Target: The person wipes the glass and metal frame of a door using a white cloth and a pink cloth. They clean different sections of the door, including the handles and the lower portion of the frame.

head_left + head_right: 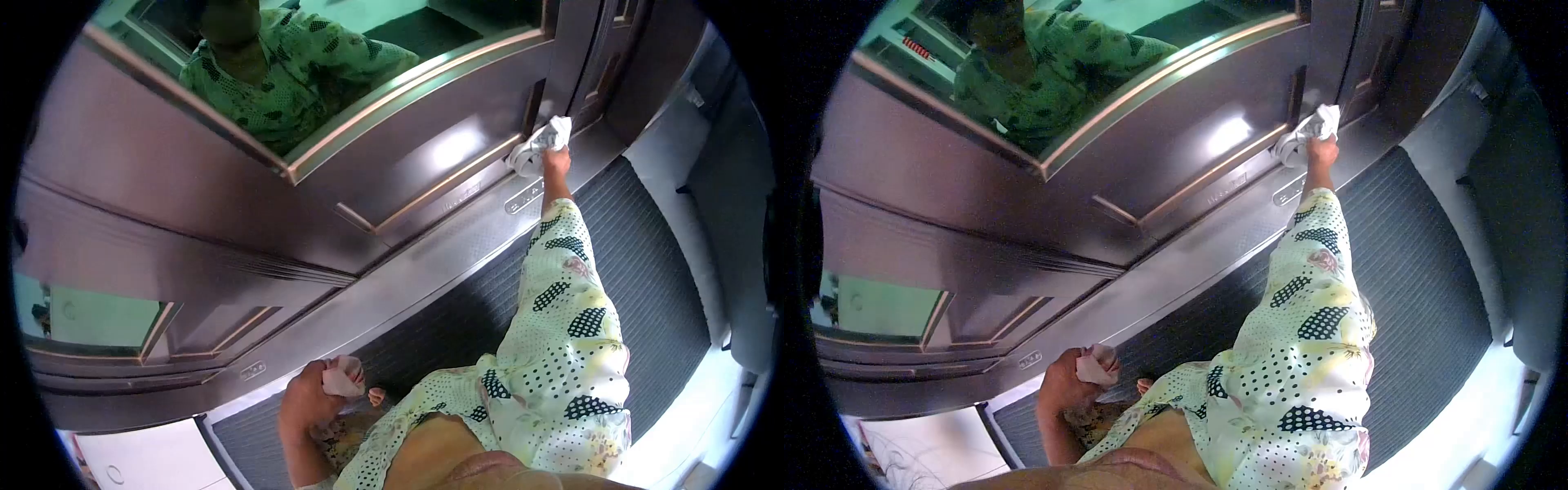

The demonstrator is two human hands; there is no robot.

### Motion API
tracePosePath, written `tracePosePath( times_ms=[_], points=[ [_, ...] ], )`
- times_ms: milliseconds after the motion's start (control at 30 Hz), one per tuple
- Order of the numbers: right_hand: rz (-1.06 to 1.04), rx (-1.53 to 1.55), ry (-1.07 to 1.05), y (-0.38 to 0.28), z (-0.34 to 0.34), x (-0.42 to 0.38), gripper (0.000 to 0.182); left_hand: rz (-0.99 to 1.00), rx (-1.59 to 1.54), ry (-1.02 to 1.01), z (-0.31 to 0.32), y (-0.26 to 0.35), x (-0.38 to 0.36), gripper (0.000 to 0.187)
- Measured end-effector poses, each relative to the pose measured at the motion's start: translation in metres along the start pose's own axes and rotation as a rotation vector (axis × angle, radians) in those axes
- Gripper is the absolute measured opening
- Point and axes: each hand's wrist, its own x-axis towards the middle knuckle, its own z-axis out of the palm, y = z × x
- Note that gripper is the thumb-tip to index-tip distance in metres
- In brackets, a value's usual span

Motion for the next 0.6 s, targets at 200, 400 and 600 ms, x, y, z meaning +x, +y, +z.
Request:
tracePosePath(
  times_ms=[200,400,600],
  points=[
    [0.066,0.127,-0.228,0.022,0.082,-0.054,0.073,0.082,0.015,-0.007,0.005,0.002,-0.012,0.053],
    [0.102,0.164,-0.137,-0.015,0.116,-0.277,0.06,0.087,-0.067,-0.035,0.006,0.018,-0.045,0.047],
    [0.161,0.435,-0.863,-0.035,0.132,-0.482,0.04,0.009,-0.031,-0.053,0.006,0.038,-0.059,0.041]
  ],
)
